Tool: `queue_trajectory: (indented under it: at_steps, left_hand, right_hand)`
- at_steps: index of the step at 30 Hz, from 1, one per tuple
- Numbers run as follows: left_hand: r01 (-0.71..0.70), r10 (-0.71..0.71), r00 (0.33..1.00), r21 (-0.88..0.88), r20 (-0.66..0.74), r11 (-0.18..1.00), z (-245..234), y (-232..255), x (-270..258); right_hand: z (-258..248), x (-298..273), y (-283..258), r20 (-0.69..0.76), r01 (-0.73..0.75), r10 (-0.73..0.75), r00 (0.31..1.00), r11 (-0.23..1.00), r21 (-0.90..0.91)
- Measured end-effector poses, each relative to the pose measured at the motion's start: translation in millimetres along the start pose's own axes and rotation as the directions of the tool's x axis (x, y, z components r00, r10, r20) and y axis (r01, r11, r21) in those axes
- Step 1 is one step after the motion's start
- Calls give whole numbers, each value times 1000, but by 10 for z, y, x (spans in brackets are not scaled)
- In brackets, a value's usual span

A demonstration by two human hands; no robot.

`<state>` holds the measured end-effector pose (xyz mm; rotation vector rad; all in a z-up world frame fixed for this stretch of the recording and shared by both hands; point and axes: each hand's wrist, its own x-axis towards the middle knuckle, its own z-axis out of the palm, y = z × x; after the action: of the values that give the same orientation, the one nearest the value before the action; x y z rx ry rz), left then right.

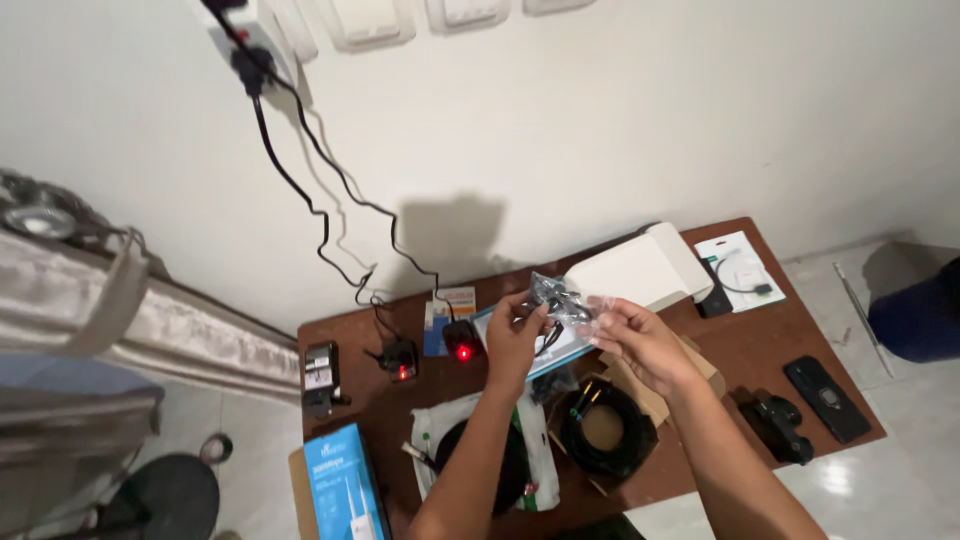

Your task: The person unboxes a walkie-talkie, removes accessories from a plastic bag, and attaches a belt clip and earpiece to the device. They then place the walkie-talkie on a charging dock and handle additional cables and accessories.

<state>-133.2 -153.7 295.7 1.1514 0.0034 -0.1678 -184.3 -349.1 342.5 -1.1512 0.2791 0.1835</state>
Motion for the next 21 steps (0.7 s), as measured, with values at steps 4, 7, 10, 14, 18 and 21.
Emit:
queue_trajectory:
  at_steps: [4, 7, 10, 14, 18, 21]
  left_hand:
    - [17, -16, 1000, -22, 25, 1000, 72, 212, -5]
    - [5, -3, 999, -38, 33, 999, 92, 344, 18]
    - [-4, 5, 1000, -47, 19, 999, 93, 480, 52]
    - [-17, 18, 999, -33, 33, 999, 65, 675, 135]
    - [-76, 80, 992, -46, 98, 996, 28, 780, 152]
    - [-78, 86, 990, -71, 112, 994, 22, 822, 145]
  right_hand:
    - [28, 50, -93, -200, -34, -3, 980, 984, -177]
    - [46, 97, -197, -194, -9, -16, 981, 992, -128]
    - [94, 120, -320, -142, 60, -87, 986, 981, -187]
    - [176, 183, -502, -125, 106, -129, 984, 979, -176]
    - [207, 190, -624, -122, 134, -160, 980, 970, -201]
    - [252, 210, -660, -88, 166, -187, 978, 965, -202]
